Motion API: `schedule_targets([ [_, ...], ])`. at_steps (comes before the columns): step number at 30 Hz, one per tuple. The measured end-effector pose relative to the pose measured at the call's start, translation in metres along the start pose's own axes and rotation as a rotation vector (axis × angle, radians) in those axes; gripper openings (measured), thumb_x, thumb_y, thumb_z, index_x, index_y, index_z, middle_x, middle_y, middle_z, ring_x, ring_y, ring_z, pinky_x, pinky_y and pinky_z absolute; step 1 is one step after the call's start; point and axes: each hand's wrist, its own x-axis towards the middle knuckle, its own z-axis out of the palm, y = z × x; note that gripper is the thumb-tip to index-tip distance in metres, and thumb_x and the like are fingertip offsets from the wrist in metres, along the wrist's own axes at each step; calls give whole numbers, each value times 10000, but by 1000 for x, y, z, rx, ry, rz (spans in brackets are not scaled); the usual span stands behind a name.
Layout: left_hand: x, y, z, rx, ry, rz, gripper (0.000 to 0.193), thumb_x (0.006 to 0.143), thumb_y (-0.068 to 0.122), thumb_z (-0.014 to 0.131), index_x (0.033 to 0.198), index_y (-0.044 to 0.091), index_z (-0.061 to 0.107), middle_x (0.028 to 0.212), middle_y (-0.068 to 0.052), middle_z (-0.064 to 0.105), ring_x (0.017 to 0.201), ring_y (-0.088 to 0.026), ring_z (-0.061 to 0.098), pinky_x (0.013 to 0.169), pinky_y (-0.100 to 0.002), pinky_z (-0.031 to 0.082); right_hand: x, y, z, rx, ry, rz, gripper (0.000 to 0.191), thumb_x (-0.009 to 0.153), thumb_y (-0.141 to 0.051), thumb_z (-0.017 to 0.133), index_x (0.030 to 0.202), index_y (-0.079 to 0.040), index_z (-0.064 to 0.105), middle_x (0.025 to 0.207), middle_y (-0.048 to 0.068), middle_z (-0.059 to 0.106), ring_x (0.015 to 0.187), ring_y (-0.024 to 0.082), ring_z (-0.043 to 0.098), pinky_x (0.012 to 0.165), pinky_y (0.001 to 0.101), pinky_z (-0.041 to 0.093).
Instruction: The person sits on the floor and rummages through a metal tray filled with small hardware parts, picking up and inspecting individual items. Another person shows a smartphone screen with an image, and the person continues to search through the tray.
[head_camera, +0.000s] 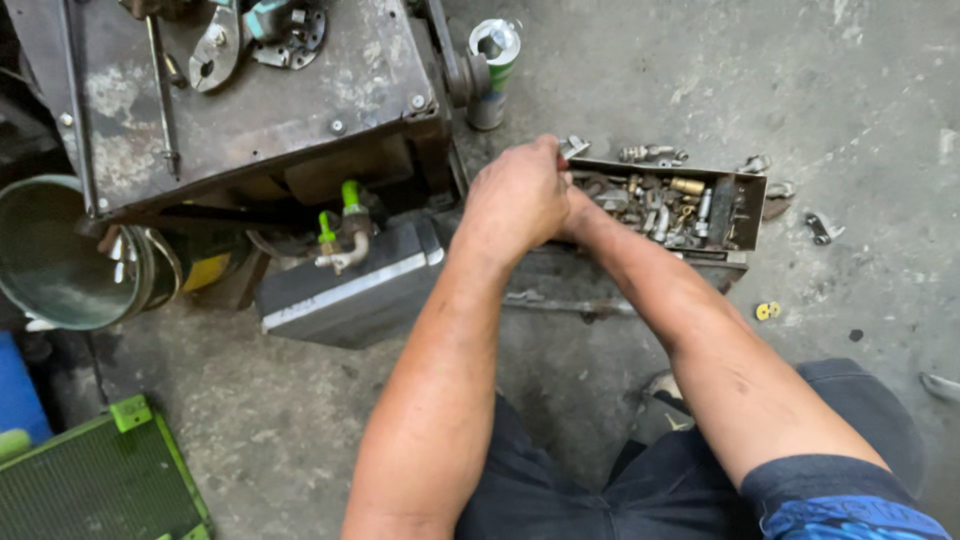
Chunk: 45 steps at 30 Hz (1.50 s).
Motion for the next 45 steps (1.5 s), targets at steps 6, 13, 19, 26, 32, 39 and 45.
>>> schedule_targets([
  [6,1,-9,6,-5,0,-13,226,877,236,669,1020,62,680,960,-223,741,963,-428,702,837,-548,542,-7,-18,-9,-695,-89,-207,352,906,-163,729,1250,-114,675,1383,109,647,1327,223,578,1148,385,439],
  [13,13,-15,20,18,38,44,281,800,255,710,1003,62,686,970,-217,743,951,-423,714,834,-545,557,4,-43,7,-450,-53,-89,434,913,-164,678,1337,-99,617,1431,124,597,1339,237,539,1153,398,397],
  [19,26,-14,38,6,-3,35,335,774,266,733,1023,49,673,996,-241,724,974,-447,686,835,-566,543,2,-75,4,-809,-48,-29,364,919,-176,649,1275,-105,626,1329,146,637,1230,298,600,1041,430,462],
  [26,46,-33,42,-143,237,-58,504,815,357,790,1099,-15,605,1002,-282,690,982,-480,665,859,-548,545,-25,-149,-14,-1357,-7,155,287,927,-189,614,1203,-112,637,1209,172,684,1102,369,670,911,468,539],
  [32,47,7,20,-454,479,27,430,896,406,789,863,-5,667,822,-201,686,769,-368,655,703,-444,533,-70,-265,-46,-1003,512,-78,202,874,-128,709,1067,-73,683,930,160,717,815,331,697,700,442,557],
  [39,-12,69,28,-1086,27,426,310,923,190,779,1206,67,754,828,106,607,736,-8,448,644,-183,394,-179,-290,-21,331,481,-62,229,992,-198,691,1157,-54,627,975,51,709,829,160,689,735,323,557],
  [45,-28,77,24,-1024,115,596,311,923,87,818,1230,61,769,834,102,517,785,-17,428,683,-188,377,-186,-280,-21,487,326,-118,226,1004,-204,689,1160,-49,638,1004,49,716,853,166,690,770,330,552],
])
